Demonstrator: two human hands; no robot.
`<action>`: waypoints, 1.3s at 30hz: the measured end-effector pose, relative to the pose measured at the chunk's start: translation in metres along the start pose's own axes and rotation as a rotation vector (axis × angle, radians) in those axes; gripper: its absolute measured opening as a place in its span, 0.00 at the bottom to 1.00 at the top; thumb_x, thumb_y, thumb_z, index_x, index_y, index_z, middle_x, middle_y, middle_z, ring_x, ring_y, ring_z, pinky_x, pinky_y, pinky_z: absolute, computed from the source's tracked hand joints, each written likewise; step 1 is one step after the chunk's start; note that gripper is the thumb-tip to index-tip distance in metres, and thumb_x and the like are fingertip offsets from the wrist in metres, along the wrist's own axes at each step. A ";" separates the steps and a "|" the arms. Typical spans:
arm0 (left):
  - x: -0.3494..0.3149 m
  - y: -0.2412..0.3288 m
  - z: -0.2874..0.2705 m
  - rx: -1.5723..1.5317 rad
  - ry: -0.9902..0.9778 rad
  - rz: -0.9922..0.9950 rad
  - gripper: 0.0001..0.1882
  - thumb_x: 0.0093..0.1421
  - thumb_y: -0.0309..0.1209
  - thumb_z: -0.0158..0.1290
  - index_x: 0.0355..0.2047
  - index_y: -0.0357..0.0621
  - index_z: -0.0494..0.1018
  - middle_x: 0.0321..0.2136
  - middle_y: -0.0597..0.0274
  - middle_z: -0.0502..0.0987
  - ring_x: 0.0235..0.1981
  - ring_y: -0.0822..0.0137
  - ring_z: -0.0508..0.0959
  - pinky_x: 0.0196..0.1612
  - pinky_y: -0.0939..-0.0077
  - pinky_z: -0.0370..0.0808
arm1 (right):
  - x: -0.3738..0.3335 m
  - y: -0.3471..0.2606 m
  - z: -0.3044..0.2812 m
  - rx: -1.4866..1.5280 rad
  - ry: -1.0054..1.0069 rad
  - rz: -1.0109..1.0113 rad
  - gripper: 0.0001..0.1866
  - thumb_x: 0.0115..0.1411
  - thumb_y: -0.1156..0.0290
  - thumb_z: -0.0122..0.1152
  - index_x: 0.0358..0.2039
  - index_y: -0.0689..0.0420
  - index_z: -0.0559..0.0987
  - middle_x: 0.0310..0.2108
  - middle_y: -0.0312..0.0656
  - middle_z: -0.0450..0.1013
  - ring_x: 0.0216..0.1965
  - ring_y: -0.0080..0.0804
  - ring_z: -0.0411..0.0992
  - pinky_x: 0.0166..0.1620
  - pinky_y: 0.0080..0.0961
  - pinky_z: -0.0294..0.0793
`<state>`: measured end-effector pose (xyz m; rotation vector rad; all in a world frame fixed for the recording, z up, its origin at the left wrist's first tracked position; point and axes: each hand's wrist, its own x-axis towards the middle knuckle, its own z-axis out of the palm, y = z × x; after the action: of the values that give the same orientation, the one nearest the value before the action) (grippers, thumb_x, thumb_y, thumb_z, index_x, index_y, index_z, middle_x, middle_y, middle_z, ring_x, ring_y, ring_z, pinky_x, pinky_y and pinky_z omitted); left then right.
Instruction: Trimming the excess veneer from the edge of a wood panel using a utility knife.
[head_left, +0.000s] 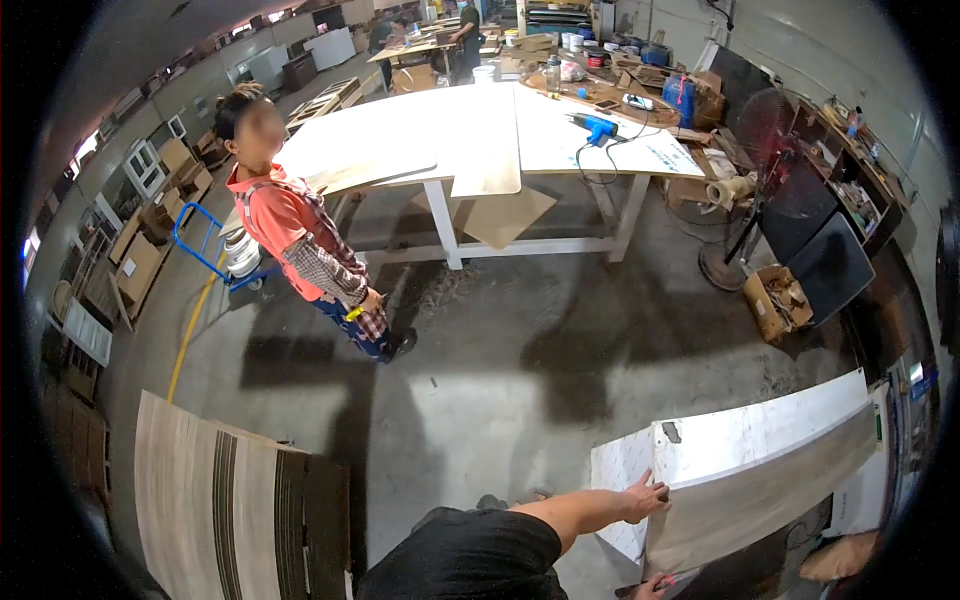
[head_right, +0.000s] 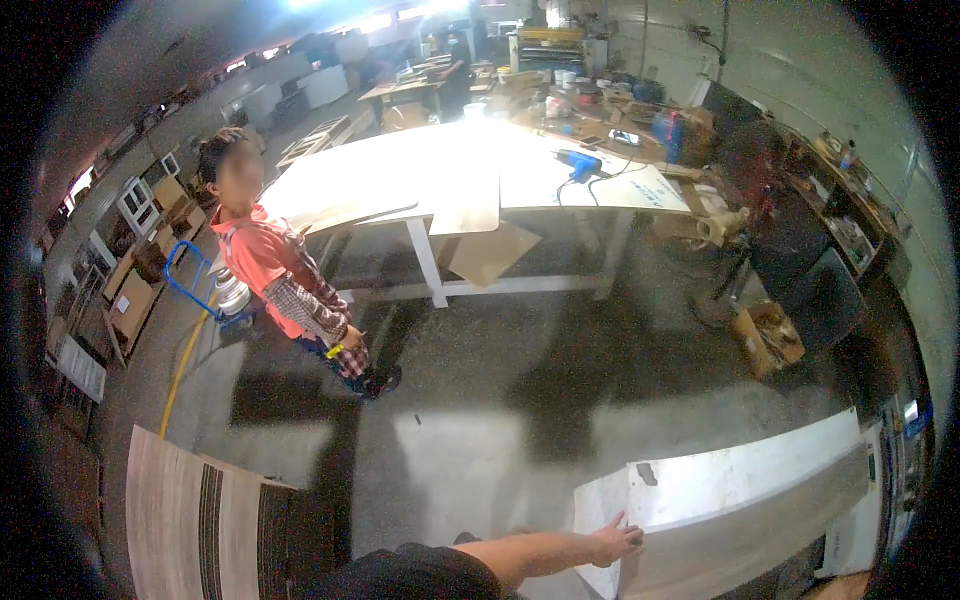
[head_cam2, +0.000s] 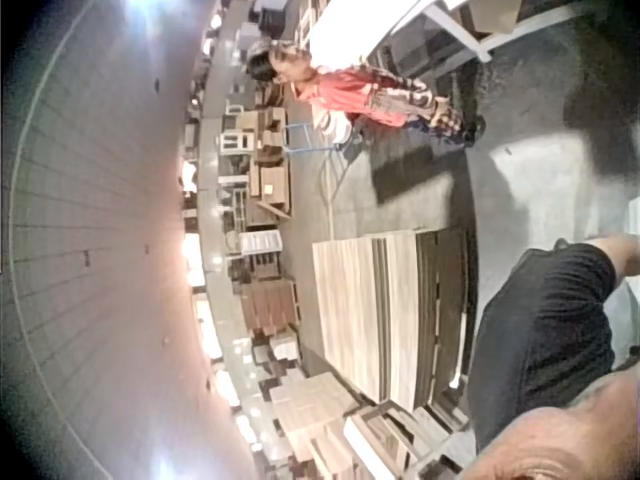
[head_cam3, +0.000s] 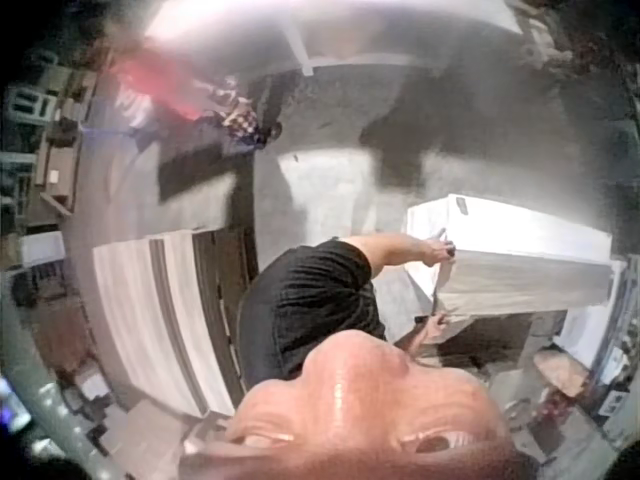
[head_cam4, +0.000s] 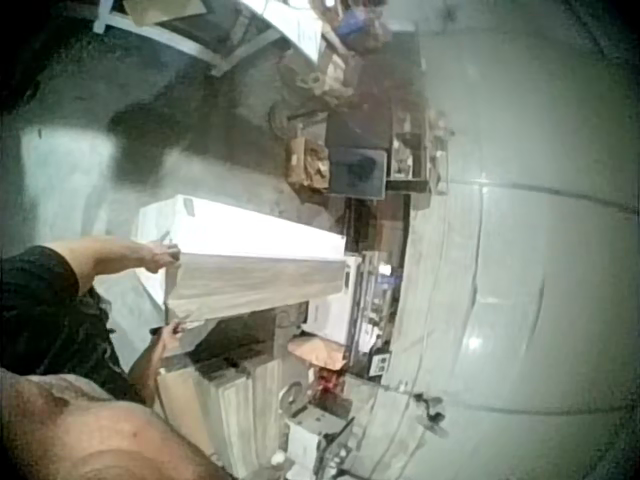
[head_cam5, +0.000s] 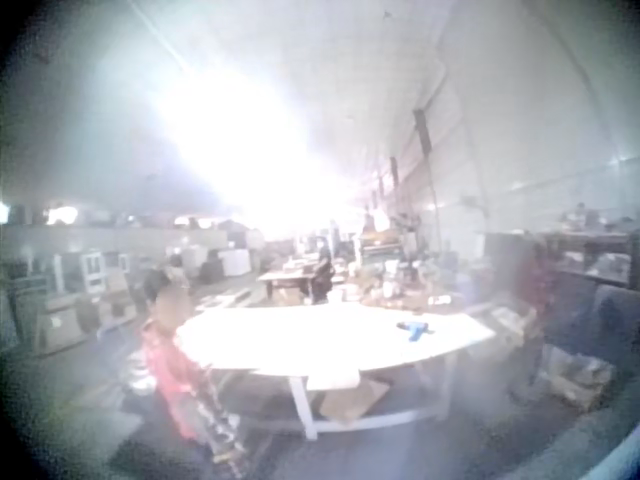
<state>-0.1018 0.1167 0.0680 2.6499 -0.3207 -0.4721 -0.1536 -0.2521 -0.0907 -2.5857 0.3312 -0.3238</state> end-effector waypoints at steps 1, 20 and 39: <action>-0.001 0.002 -0.005 -0.013 -0.018 -0.005 0.41 0.53 0.30 0.61 0.68 0.60 0.61 0.67 0.51 0.58 0.73 0.56 0.53 0.71 0.27 0.46 | -0.001 -0.006 -0.004 -0.061 0.039 -0.017 0.29 0.61 0.35 0.61 0.44 0.48 0.85 0.30 0.40 0.82 0.28 0.43 0.80 0.33 0.38 0.78; 0.011 -0.009 -0.002 -0.003 -0.117 0.013 0.40 0.51 0.38 0.64 0.66 0.64 0.65 0.62 0.54 0.65 0.68 0.54 0.62 0.62 0.22 0.57 | -0.027 -0.104 -0.066 0.097 -0.316 0.330 0.44 0.61 0.31 0.56 0.62 0.57 0.73 0.54 0.53 0.76 0.52 0.51 0.75 0.57 0.45 0.73; 0.058 -0.034 0.075 0.019 -0.141 0.037 0.42 0.48 0.39 0.67 0.65 0.63 0.65 0.62 0.56 0.65 0.67 0.51 0.60 0.58 0.20 0.63 | -0.023 -0.060 0.000 0.343 -0.250 0.317 0.32 0.67 0.54 0.62 0.59 0.69 0.71 0.52 0.52 0.75 0.49 0.40 0.72 0.47 0.37 0.74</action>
<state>-0.0719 0.1024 -0.0275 2.6295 -0.4189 -0.6484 -0.1650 -0.1944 -0.0639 -2.1630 0.5338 0.0539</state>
